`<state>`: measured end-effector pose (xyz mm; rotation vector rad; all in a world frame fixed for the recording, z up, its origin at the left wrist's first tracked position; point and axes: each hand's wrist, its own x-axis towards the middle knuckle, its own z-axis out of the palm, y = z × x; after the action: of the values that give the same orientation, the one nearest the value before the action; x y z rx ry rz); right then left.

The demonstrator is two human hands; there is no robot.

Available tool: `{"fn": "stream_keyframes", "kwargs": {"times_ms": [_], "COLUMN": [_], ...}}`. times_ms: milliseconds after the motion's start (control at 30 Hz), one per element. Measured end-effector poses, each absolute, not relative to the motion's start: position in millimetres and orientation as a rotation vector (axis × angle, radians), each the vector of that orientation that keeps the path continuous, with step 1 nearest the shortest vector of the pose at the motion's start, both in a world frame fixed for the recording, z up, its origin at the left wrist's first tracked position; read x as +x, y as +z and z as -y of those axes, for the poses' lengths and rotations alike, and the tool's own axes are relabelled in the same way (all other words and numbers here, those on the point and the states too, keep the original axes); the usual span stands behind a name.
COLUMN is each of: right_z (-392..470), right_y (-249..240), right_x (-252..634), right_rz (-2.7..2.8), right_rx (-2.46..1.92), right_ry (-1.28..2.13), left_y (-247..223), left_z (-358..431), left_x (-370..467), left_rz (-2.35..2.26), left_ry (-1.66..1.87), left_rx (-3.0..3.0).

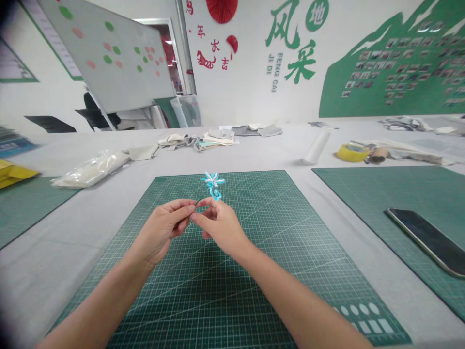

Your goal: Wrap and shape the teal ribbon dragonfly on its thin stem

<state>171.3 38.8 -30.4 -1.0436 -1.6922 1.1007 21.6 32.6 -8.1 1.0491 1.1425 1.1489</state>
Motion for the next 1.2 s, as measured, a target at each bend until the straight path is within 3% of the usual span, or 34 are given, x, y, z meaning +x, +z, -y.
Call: {"fn": "stream_keyframes", "kwargs": {"times_ms": [333,500,933,1200], "right_z": [-17,-12,-12,-17], "right_y": [-34,-29,-18,-10], "right_x": [186,187,197,200], "right_rz": [2.179,2.194,2.088,2.005], "right_rx": [-1.125,-1.057,-0.920,-0.867], "right_ry": [-0.079,-0.430,-0.658,-0.446], "left_y": [-14,-11,-7,3], "left_z": [-37,-36,-33,-27], "left_x": [16,16,5,1], "left_rz": [-1.237,-1.340,-1.559,-1.562], "left_ry": [1.157,1.147,1.092,0.718], "left_rx": [1.125,1.277,1.960,2.277]}}
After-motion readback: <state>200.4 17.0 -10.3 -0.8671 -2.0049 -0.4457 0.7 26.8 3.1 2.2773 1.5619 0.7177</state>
